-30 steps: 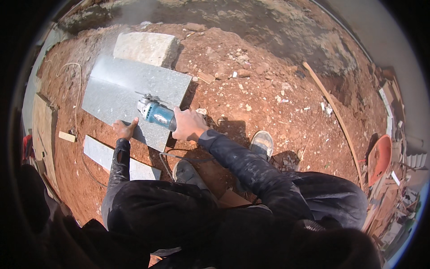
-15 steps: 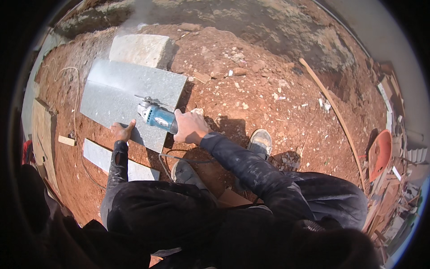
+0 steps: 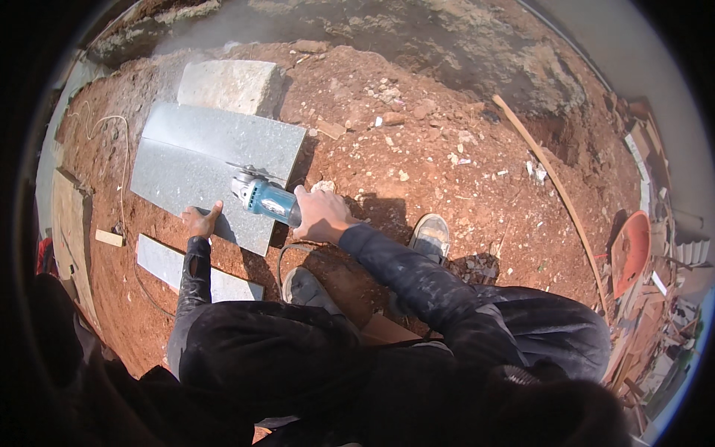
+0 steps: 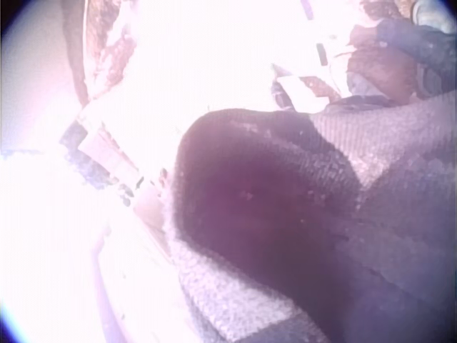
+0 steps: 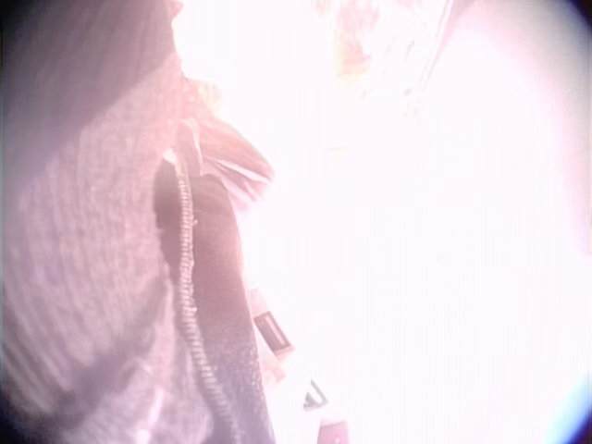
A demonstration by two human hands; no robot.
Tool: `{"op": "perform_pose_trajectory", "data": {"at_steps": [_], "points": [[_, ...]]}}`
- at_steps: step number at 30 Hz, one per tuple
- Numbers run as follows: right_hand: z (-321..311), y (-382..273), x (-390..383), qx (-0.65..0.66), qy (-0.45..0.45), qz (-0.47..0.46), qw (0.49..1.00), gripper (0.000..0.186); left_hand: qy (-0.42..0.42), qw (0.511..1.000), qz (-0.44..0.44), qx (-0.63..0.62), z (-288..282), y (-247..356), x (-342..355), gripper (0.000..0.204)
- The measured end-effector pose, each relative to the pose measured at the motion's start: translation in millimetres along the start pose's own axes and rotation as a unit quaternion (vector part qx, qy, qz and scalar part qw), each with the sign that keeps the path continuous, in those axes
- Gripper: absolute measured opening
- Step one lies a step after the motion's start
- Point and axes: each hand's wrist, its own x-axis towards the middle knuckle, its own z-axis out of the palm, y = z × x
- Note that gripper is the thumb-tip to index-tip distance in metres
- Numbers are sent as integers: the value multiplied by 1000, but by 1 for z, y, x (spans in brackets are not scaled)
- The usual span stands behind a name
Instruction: The person uses an angle grinder to cut a rectangular tile on the ground. They guide the tool along the tile surface, creating a cut line, then separate the tile into two pieces.
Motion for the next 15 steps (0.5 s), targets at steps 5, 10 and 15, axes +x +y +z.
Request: {"op": "perform_pose_trajectory", "data": {"at_steps": [5, 10, 15], "points": [[-3, 4, -4, 30, -13, 3, 999, 61, -8, 1000, 7, 1, 0, -2, 1, 127], [-8, 7, -12, 43, -15, 1, 999, 61, -13, 1000, 0, -2, -1, -1, -1, 128], [-5, 16, -20, 41, 11, -15, 999, 63, -14, 1000, -3, 11, -3, 1, 1, 129]]}}
